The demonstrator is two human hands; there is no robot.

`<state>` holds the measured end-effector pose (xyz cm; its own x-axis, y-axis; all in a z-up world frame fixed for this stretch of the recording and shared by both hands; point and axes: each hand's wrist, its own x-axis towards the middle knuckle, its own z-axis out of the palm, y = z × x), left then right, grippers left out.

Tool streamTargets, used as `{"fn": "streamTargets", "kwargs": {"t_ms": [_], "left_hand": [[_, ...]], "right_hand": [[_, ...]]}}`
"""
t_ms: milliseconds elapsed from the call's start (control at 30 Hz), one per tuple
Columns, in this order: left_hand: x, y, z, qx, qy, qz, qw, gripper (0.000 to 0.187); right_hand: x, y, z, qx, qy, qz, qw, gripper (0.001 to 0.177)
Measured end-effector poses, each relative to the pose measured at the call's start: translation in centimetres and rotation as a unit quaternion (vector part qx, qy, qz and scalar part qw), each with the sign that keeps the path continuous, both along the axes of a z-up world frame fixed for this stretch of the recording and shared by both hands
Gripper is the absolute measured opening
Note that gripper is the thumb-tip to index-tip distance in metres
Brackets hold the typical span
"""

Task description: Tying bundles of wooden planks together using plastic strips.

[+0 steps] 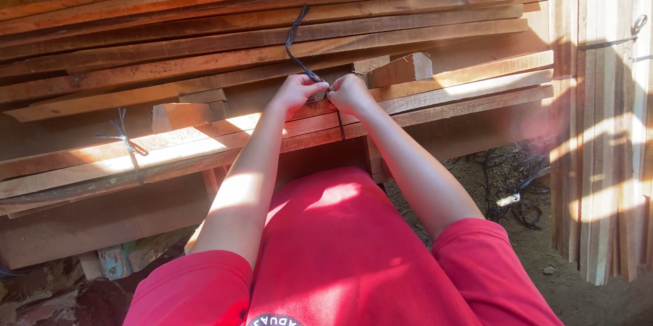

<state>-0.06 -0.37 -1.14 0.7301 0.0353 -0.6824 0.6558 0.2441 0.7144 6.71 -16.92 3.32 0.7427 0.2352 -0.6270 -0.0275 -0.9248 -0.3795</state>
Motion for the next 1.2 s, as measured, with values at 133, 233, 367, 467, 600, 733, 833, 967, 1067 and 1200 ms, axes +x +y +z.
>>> {"fn": "streamTargets", "kwargs": {"t_ms": [133,233,367,467,600,733,833,967,1067,1200], "left_hand": [[-0.1,-0.1,0.3,0.025,-0.013,-0.020,0.999,0.029],[-0.1,-0.2,-0.5,0.059,-0.016,-0.043,0.997,0.026],[0.1,-0.5,-0.5,0.107,-0.016,-0.072,0.992,0.024],[0.1,-0.6,0.4,0.105,-0.017,-0.065,0.992,0.024],[0.1,-0.7,0.2,0.111,-0.014,-0.065,0.992,0.024],[0.0,-0.7,1.2,0.106,-0.016,-0.052,0.993,0.025],[0.1,-0.8,1.0,0.109,-0.019,-0.060,0.992,0.024],[0.0,-0.6,0.5,0.135,-0.020,-0.092,0.986,0.022],[-0.1,-0.3,1.5,0.113,-0.042,-0.075,0.990,0.019],[-0.1,-1.2,0.7,0.020,-0.069,-0.037,0.997,0.018]], "right_hand": [[0.8,0.0,2.9,0.016,0.010,0.047,0.999,0.019],[1.5,0.1,3.5,-0.003,0.018,0.079,0.997,0.020],[2.3,0.9,5.9,-0.044,0.035,0.147,0.988,0.022],[3.8,2.0,6.9,-0.129,0.077,0.279,0.948,0.020],[4.6,1.9,6.8,-0.091,0.200,0.152,0.964,0.030],[4.8,1.5,6.4,-0.083,0.208,0.132,0.966,0.026],[5.4,1.2,5.7,-0.099,0.210,0.158,0.960,0.024],[4.6,0.2,2.4,0.004,0.325,-0.006,0.946,0.039],[3.8,-0.6,-1.2,0.044,0.314,-0.107,0.942,0.037],[3.4,-1.1,-2.3,0.074,0.294,-0.155,0.940,0.031]]}}
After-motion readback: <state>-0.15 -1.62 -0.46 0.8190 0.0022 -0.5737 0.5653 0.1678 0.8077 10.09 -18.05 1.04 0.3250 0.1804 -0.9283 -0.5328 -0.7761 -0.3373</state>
